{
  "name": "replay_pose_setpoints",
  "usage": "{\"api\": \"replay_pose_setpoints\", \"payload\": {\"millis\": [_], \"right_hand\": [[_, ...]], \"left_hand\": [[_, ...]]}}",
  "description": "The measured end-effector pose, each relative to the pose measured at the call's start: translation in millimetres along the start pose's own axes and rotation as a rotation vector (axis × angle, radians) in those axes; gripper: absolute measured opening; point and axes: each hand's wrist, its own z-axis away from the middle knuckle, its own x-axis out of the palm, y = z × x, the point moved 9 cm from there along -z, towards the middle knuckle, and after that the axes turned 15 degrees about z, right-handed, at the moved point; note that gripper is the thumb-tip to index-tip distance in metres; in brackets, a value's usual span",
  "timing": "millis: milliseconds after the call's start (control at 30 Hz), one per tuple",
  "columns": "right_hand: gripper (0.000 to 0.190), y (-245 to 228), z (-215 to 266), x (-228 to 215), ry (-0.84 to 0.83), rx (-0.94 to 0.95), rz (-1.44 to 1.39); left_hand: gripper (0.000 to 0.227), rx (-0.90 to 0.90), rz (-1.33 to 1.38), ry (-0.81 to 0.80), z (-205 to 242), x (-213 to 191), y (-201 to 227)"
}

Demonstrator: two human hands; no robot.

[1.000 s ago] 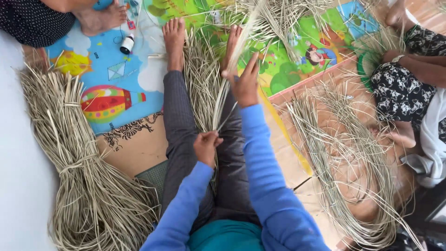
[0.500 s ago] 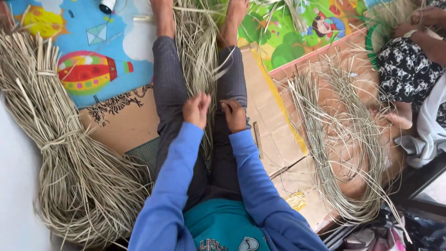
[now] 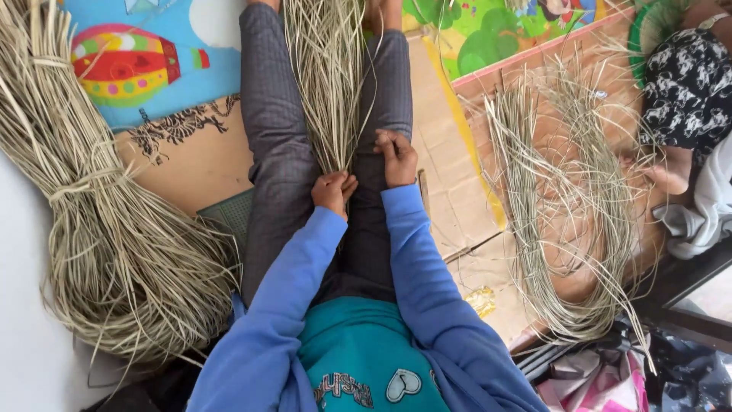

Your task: The person is manually stripping individual straw fibers from a bundle using a small wooden tool while sitting on the floor.

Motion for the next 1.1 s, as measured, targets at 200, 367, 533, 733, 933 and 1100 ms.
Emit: {"api": "replay_pose_setpoints", "payload": {"millis": [200, 367, 533, 733, 933, 1100], "right_hand": [[0.015, 7.3, 2.9, 2.0, -0.019, 0.077, -0.064], [0.016, 9.9, 4.0, -0.8, -0.016, 0.066, -0.074], [0.016, 13.4, 4.4, -2.7, -0.012, 0.084, -0.138], [0.016, 8.2, 4.9, -5.4, 0.002, 0.094, -0.154], [0.015, 6.9, 5.4, -4.4, -0.027, 0.110, -0.224], [0.016, 1.2, 7.5, -3.1, -0.063, 0.137, -0.323]], "left_hand": [[0.020, -0.007, -0.061, -0.038, 52.2, -34.8, 2.5], [0.021, -0.087, -0.139, -0.033, 101.8, -56.7, -1.4], [0.027, -0.163, -0.154, 0.008, 104.2, -89.0, -26.5], [0.041, -0.269, -0.198, 0.033, 111.8, -90.9, -28.4], [0.035, -0.394, -0.062, -0.029, 129.8, -85.0, -11.3], [0.026, -0.459, 0.100, -0.161, 171.7, -51.2, 50.4]]}}
